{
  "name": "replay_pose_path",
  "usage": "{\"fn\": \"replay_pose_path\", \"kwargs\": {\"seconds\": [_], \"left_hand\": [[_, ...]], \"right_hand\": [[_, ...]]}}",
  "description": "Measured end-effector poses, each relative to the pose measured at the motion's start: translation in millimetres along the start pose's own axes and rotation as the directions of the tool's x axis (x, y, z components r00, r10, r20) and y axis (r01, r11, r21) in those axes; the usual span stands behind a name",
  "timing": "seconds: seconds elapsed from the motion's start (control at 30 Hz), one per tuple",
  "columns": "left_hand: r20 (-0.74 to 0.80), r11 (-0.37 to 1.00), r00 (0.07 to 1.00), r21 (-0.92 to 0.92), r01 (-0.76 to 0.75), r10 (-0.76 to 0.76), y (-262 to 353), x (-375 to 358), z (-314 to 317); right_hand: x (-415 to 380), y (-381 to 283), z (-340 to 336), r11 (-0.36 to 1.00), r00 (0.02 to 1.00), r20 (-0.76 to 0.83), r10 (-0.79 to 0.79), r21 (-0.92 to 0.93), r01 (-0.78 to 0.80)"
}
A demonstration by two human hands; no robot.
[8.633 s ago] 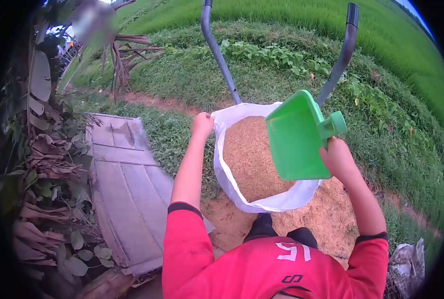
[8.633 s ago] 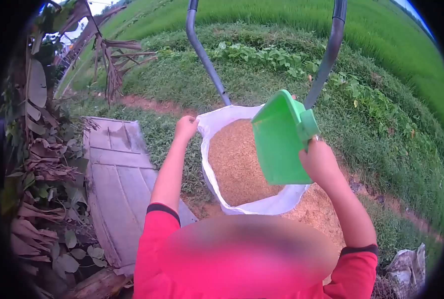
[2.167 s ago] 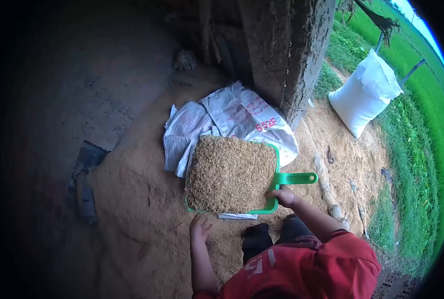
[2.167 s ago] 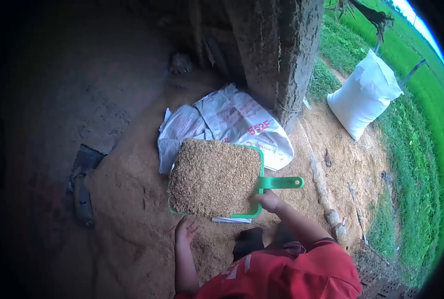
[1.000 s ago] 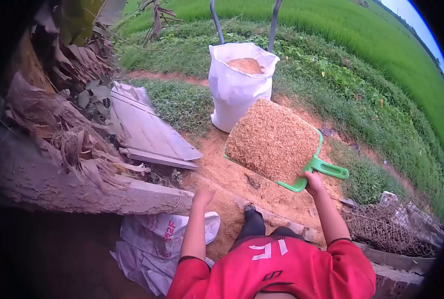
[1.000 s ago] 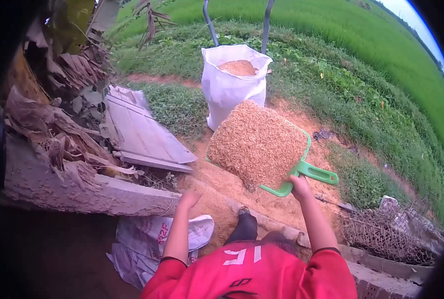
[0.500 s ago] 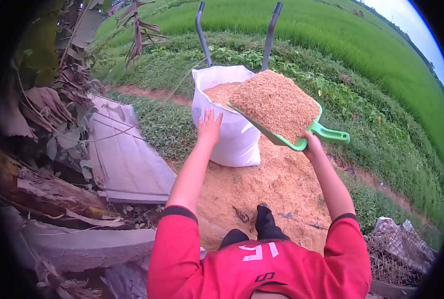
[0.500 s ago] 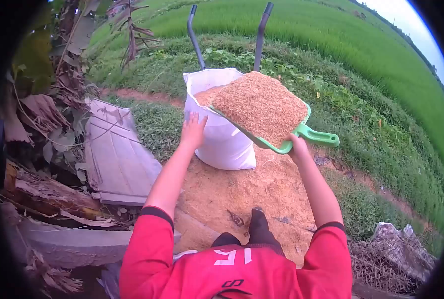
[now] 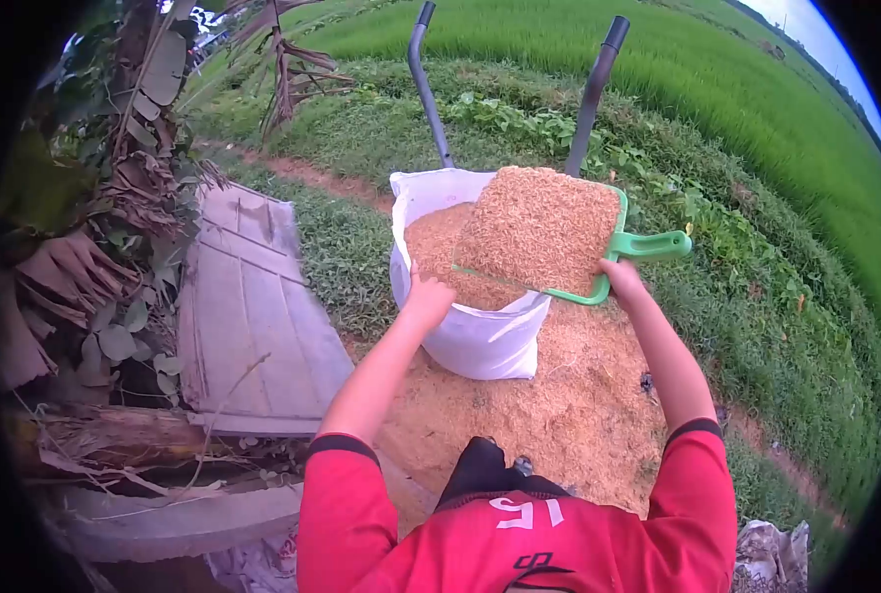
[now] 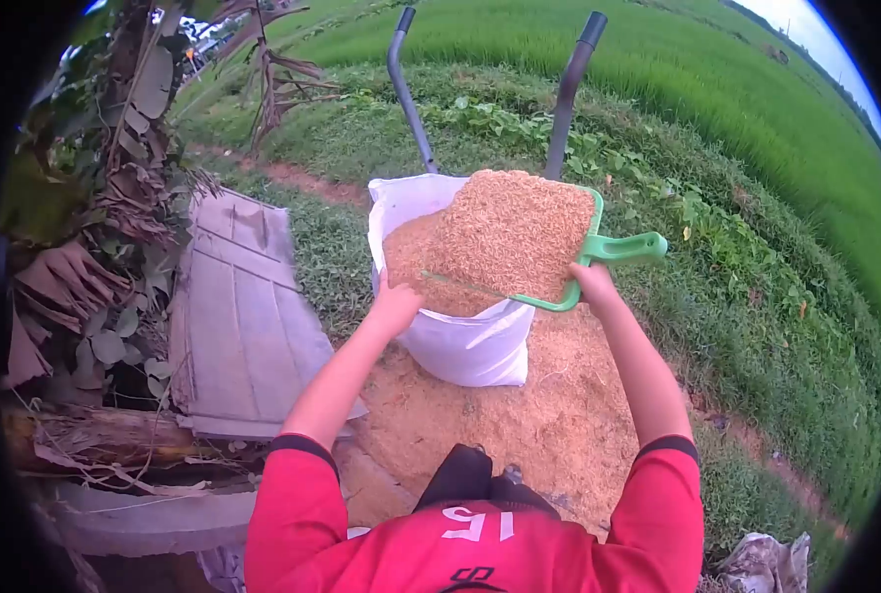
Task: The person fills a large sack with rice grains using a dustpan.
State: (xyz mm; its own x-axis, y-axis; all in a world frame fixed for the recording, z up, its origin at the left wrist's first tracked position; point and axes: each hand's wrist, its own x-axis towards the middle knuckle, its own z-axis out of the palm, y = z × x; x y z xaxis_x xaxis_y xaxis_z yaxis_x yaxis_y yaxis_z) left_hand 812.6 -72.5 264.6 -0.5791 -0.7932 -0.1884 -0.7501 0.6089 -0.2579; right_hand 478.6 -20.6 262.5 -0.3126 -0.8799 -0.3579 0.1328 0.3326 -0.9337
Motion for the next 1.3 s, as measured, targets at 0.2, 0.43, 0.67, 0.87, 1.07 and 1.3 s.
{"fn": "replay_pose_path", "kwargs": {"seconds": [0.2, 0.43, 0.67, 0.87, 1.07, 1.3], "left_hand": [[-0.038, 0.976, 0.993, -0.182, -0.119, 0.114, -28, -11, -5], [-0.113, 0.913, 0.977, -0.35, -0.207, 0.178, -48, -1, -13], [-0.089, 0.889, 0.988, -0.433, -0.15, 0.123, -54, 9, -16], [-0.148, 0.868, 0.989, -0.49, -0.078, 0.006, -45, 14, -13], [-0.094, 0.877, 0.994, -0.48, 0.004, -0.056, -39, 20, -16], [-0.012, 0.866, 0.998, -0.497, 0.049, -0.063, -40, 27, -24]], "right_hand": [[74, -30, 35, 0.861, 0.975, 0.158, -0.156, -0.461, 0.212], [137, -79, 116, 0.514, 0.923, 0.344, -0.172, -0.768, 0.382], [141, -139, 159, 0.062, 0.903, 0.399, -0.161, -0.909, 0.412], [156, -139, 170, -0.233, 0.778, 0.582, -0.238, -0.811, 0.536], [162, -140, 177, -0.309, 0.659, 0.681, -0.319, -0.732, 0.607], [176, -146, 176, -0.283, 0.61, 0.632, -0.478, -0.768, 0.574]]}}
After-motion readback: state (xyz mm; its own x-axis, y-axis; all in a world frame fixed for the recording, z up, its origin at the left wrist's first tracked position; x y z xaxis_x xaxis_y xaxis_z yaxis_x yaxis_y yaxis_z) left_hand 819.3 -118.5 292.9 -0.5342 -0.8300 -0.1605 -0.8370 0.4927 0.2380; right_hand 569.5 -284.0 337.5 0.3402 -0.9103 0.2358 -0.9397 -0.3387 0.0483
